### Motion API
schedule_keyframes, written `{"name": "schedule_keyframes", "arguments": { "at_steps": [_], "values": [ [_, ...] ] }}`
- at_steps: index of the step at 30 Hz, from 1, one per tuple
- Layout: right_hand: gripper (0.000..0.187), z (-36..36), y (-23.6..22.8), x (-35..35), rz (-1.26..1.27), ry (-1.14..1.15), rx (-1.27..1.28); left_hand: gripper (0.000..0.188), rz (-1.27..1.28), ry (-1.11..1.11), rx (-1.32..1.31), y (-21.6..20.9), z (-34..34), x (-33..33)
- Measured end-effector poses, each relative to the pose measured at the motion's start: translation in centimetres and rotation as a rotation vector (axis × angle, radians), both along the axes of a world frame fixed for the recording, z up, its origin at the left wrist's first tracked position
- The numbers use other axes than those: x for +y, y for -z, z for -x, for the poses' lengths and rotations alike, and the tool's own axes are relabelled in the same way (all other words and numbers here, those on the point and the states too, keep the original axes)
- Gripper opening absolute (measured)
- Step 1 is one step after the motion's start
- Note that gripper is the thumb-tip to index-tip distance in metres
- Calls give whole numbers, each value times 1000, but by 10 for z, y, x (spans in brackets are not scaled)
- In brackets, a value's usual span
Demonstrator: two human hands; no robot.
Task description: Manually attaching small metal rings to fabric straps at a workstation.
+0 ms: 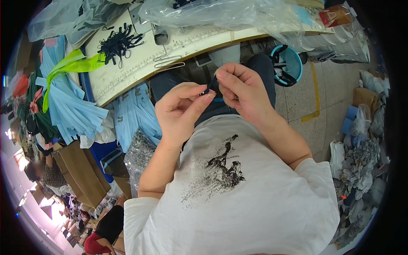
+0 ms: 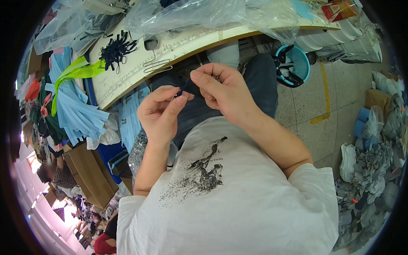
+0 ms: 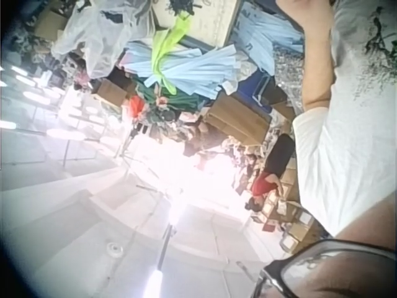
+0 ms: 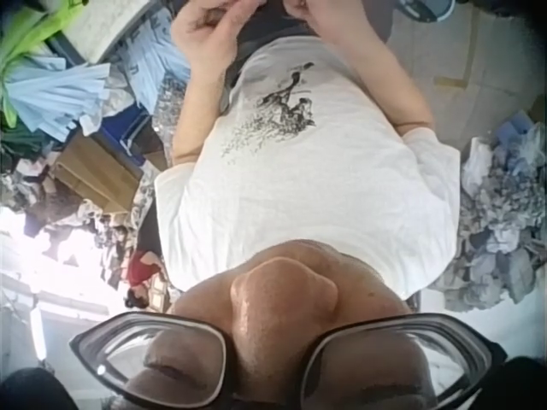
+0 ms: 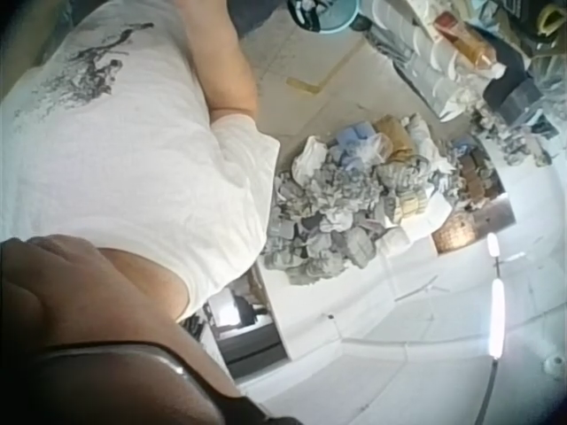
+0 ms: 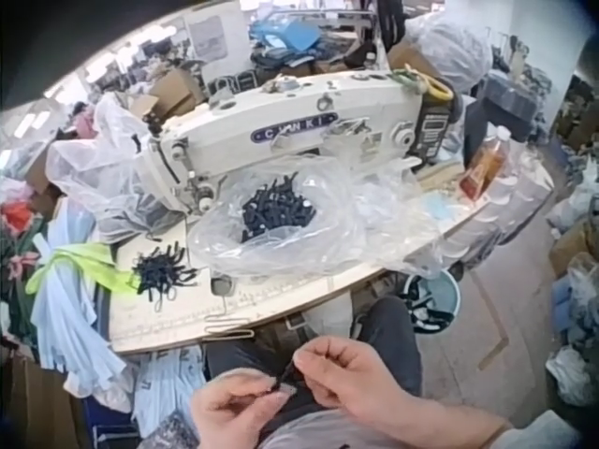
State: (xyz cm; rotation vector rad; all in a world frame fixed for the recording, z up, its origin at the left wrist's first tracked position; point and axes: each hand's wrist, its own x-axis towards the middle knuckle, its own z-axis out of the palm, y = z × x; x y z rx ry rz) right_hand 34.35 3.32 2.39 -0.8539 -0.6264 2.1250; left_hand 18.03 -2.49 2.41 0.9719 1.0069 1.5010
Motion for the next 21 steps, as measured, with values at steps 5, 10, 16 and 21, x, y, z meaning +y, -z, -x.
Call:
{"name": "schedule_keyframes", "arguments": {
  "at_steps": [5,10,16,21],
  "values": [
    [14,2,1,0,15,-11,30,17,61,133,-307,10,4,-2],
    [13,4,-1,2,0,-24,50,14,-1,207,-563,16,0,1],
    [13,5,-5,-3,54,-45,102,14,25,303,-834,14,-1,-1],
    [13,-5,6,3,85,-133,143,9,19,152,-214,-38,17,27]
  ]
}}
